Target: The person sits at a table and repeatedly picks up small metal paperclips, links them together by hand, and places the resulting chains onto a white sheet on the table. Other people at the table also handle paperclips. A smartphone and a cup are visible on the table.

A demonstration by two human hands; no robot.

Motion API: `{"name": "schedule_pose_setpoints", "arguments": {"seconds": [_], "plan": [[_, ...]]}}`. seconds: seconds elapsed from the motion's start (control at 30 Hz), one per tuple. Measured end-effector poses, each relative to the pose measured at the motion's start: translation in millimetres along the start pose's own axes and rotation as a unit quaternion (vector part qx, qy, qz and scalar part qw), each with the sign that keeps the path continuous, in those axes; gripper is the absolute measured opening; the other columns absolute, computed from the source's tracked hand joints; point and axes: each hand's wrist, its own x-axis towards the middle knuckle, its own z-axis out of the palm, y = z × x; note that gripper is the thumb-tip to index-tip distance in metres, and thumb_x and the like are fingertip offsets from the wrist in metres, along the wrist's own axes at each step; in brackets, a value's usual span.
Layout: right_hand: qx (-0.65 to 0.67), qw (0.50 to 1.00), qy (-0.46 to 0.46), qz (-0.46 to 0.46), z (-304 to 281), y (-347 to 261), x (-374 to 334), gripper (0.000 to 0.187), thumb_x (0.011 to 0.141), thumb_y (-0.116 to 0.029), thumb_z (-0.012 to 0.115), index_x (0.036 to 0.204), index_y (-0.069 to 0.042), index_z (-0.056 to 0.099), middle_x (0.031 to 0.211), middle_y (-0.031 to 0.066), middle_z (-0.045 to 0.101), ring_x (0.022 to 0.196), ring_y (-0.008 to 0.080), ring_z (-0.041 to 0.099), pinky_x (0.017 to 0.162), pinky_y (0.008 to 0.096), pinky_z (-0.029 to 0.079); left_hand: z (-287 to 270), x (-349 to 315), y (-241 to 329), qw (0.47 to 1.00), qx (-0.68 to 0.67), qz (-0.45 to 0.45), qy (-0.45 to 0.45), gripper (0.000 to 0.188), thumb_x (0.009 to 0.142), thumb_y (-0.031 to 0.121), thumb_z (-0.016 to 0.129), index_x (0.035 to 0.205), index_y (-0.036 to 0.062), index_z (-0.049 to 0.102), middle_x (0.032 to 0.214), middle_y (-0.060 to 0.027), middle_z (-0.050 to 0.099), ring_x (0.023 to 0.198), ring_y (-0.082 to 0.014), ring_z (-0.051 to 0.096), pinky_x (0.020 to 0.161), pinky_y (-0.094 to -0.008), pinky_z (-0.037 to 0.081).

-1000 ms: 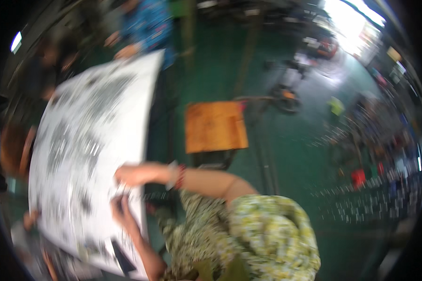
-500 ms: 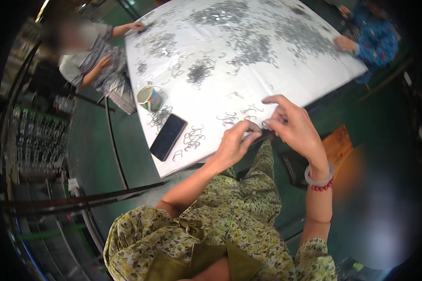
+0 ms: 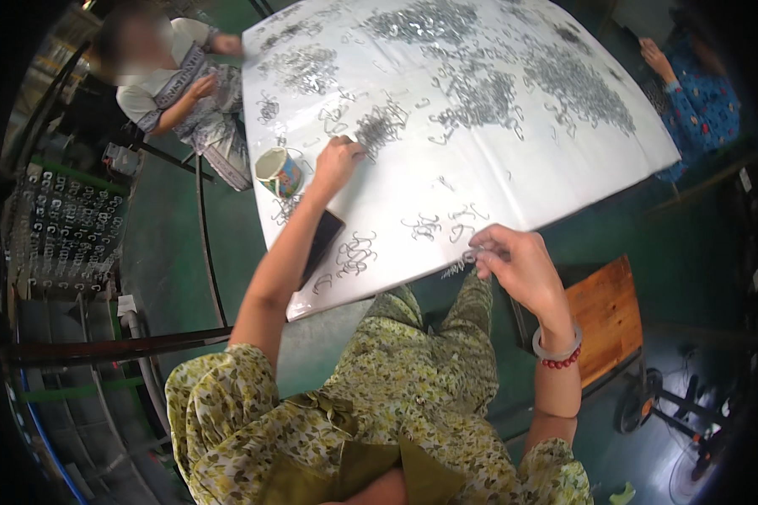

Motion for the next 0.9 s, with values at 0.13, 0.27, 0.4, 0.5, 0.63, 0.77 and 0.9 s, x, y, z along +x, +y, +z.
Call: {"name": "schedule_pose_setpoints", "arguments": {"seconds": [0.13,0.27,0.4,0.5,0.63,0.77,0.9], "plan": [[-0.017,1.0,0.007,-0.016,-5.3,11.3,-3.9,0.013,0.088,0.005,0.058,0.1,0.006,0.063,0.078,0.0091,0.068,0.067,0.0115,0.064,0.064,0.0257,0.052,17.3,7.8,-17.2,0.987,0.106,0.104,-0.054,0.011,0.084,0.015,0.059,0.092,0.009,0.065,0.099,-0.0142,0.063,0.099,-0.034,0.06,0.079,-0.0436,0.054],[0.019,0.999,0.046,-0.003,-4.9,17.1,-4.2,0.014,0.087,0.0,0.061,0.099,0.003,0.067,0.08,0.0067,0.07,0.067,0.0104,0.065,0.061,0.0238,0.052,1.7,-0.1,14.7,0.992,0.061,0.1,-0.052,0.014,0.09,0.013,0.056,0.096,0.0003,0.058,0.093,-0.0195,0.062,0.095,-0.0372,0.059,0.078,-0.0465,0.051],[0.015,0.996,0.09,-0.001,-5.9,21.0,-6.6,0.015,0.086,-0.002,0.064,0.1,0.002,0.07,0.083,0.0075,0.071,0.074,0.0109,0.066,0.066,0.0235,0.053,-13.8,-15.5,61.9,0.99,-0.133,0.055,0.005,0.013,0.093,0.008,0.056,0.101,-0.0007,0.062,0.091,-0.0218,0.067,0.083,-0.0362,0.065,0.076,-0.0424,0.052],[0.055,0.99,0.13,-0.002,-4.5,20.5,-8.4,0.015,0.086,-0.001,0.066,0.1,0.004,0.07,0.086,0.0091,0.072,0.082,0.0113,0.068,0.072,0.0227,0.053,-42.6,-32.7,126.9,0.94,-0.336,-0.029,-0.05,0.019,0.093,0.012,0.062,0.106,-0.0024,0.065,0.086,-0.0115,0.069,0.072,-0.016,0.066,0.066,-0.0303,0.055],[0.129,0.974,0.183,-0.036,3.3,29.4,-9.4,0.016,0.086,-0.004,0.066,0.1,0.003,0.07,0.083,0.0093,0.072,0.075,0.0096,0.066,0.065,0.022,0.052,-75.0,-63.8,208.1,0.801,-0.585,-0.052,-0.118,0.018,0.091,0.012,0.069,0.1,-0.0028,0.064,0.092,-0.0076,0.068,0.083,-0.0144,0.065,0.074,-0.0286,0.053],[0.195,0.958,0.205,-0.052,11.4,28.4,-12.7,0.015,0.085,-0.004,0.067,0.099,0.003,0.069,0.084,0.0088,0.072,0.076,0.0096,0.066,0.068,0.0218,0.052,-74.6,-72.4,236.0,0.84,-0.539,0.018,-0.064,0.012,0.09,0.009,0.068,0.097,-0.0001,0.065,0.097,-0.007,0.065,0.092,-0.0153,0.063,0.077,-0.0303,0.054],[0.167,0.956,0.235,-0.06,19.0,29.0,-15.2,0.015,0.085,-0.003,0.068,0.098,0.004,0.07,0.082,0.0077,0.071,0.076,0.0087,0.065,0.068,0.0223,0.052,-68.5,-75.2,242.7,0.856,-0.514,0.048,0.012,0.009,0.087,0.007,0.067,0.092,0.0,0.064,0.095,-0.0114,0.063,0.08,-0.0217,0.062,0.071,-0.0332,0.051]]}}
